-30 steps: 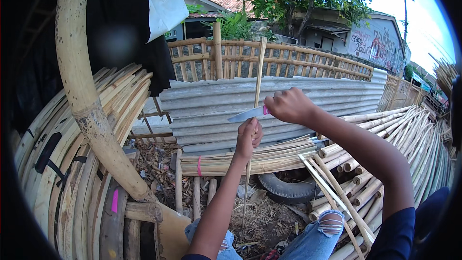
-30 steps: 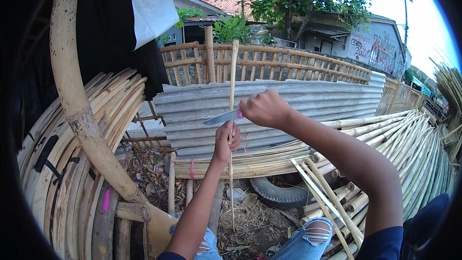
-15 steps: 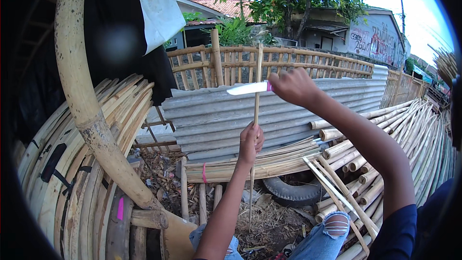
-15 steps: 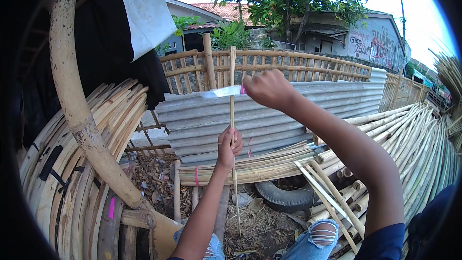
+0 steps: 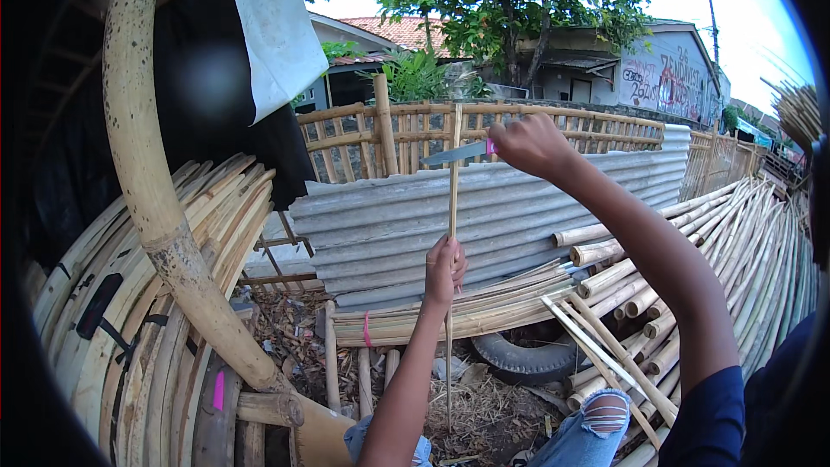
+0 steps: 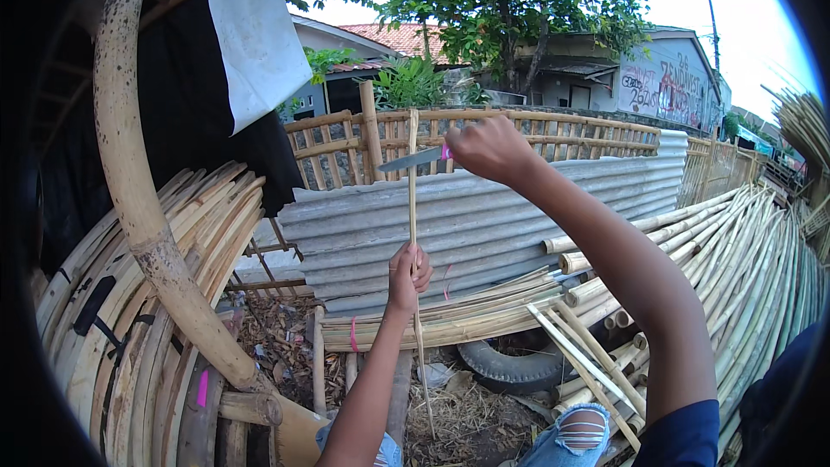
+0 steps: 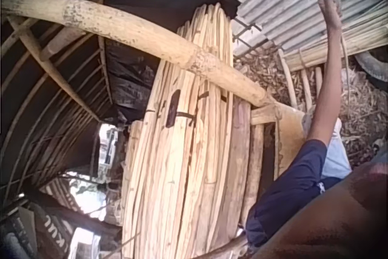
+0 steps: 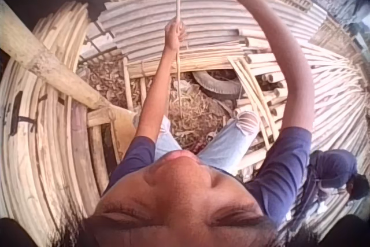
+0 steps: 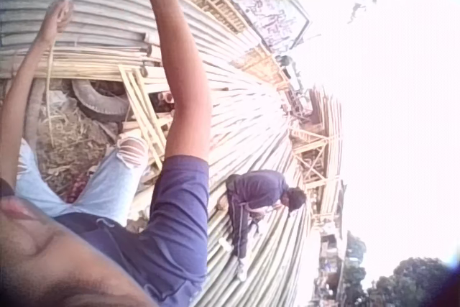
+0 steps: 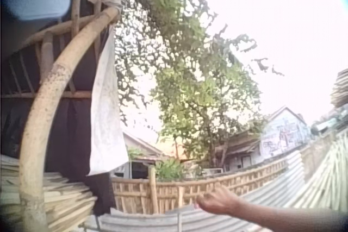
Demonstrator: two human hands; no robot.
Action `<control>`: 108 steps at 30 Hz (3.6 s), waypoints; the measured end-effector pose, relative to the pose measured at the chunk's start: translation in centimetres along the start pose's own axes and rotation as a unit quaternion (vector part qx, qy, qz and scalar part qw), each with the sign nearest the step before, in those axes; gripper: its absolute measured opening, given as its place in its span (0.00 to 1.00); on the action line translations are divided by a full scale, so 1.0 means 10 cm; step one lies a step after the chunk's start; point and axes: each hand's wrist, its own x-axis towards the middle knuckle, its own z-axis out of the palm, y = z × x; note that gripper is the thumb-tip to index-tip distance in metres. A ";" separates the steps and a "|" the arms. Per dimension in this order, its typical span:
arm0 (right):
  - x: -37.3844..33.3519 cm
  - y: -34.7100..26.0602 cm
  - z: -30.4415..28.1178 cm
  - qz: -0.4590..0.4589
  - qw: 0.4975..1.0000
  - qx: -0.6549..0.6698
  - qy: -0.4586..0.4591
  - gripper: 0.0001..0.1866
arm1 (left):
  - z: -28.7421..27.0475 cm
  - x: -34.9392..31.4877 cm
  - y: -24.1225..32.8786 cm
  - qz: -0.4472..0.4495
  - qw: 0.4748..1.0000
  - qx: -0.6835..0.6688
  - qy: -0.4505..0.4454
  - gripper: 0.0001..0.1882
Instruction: The person is using a small knife to shave and smooth a thin bamboo stick while seated outdoors near a pile of bamboo.
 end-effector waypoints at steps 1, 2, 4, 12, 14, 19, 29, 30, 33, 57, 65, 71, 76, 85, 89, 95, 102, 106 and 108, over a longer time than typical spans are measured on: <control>0.08 0.05 -0.02 0.044 0.999 0.002 0.022 0.09 | -0.03 0.02 0.00 0.007 1.000 -0.013 -0.002 0.17; 0.15 0.07 -0.02 0.088 0.995 0.004 0.044 0.09 | -0.04 0.02 -0.01 0.010 1.000 -0.013 -0.006 0.17; 0.19 0.02 -0.02 0.088 0.995 -0.007 0.043 0.09 | -0.06 -0.01 0.00 0.016 1.000 -0.008 0.015 0.17; -0.28 -0.68 0.32 -0.179 0.984 0.005 -0.012 0.08 | -0.19 -0.04 -0.01 0.007 0.999 -0.031 0.009 0.16; -0.06 -0.29 0.29 0.024 0.997 -0.016 0.065 0.07 | -0.18 0.03 0.01 0.017 0.999 -0.012 0.025 0.17; 0.23 -0.11 0.19 0.151 0.987 -0.044 0.016 0.10 | -0.21 -0.07 0.11 0.024 1.000 -0.016 0.005 0.16; -0.11 -0.11 0.03 0.417 0.832 0.365 0.012 0.18 | -0.02 -0.13 0.03 -0.007 0.997 -0.056 -0.057 0.15; -0.11 -0.14 0.01 0.415 0.805 0.421 0.048 0.18 | -0.04 -0.13 0.04 -0.007 0.997 -0.056 -0.053 0.15; -0.19 -0.23 -0.13 0.396 0.767 0.496 0.092 0.19 | -0.11 -0.11 0.06 -0.009 0.997 -0.067 -0.046 0.15; -0.21 -0.41 -0.16 0.122 0.979 0.159 -0.037 0.30 | 0.06 -0.16 0.01 -0.021 0.999 -0.026 -0.028 0.08; -0.38 -0.54 -0.09 -0.031 0.988 0.115 -0.097 0.29 | 0.12 -0.17 0.02 -0.016 0.999 -0.002 -0.039 0.09; -0.28 -0.49 -0.19 0.069 0.989 0.126 -0.042 0.30 | 0.12 -0.20 0.07 -0.007 1.000 -0.003 -0.028 0.06; -0.19 -0.45 -0.18 0.104 0.984 0.134 -0.056 0.29 | 0.06 -0.17 0.06 -0.023 1.000 -0.003 -0.020 0.06; -0.16 -0.57 -0.09 0.050 0.991 0.105 -0.063 0.30 | 0.03 -0.14 0.07 -0.019 1.000 0.009 0.004 0.07; 0.15 0.00 -0.27 0.277 0.952 0.130 0.013 0.33 | 0.07 -0.13 0.08 -0.012 1.000 -0.017 -0.014 0.07; -0.15 0.00 -0.24 0.372 0.881 0.277 0.093 0.31 | 0.14 -0.16 0.00 -0.001 1.000 0.010 -0.014 0.09; -0.41 -0.60 -0.23 0.054 0.975 0.158 -0.149 0.30 | 0.09 -0.14 0.00 0.025 0.996 0.075 0.038 0.10; -0.34 -0.38 -0.14 0.066 0.988 0.107 -0.092 0.31 | 0.15 -0.08 -0.04 0.041 0.993 0.107 0.040 0.10; -0.30 -0.42 -0.11 0.146 0.980 0.120 -0.063 0.31 | 0.12 -0.08 -0.02 0.017 0.995 0.087 0.049 0.10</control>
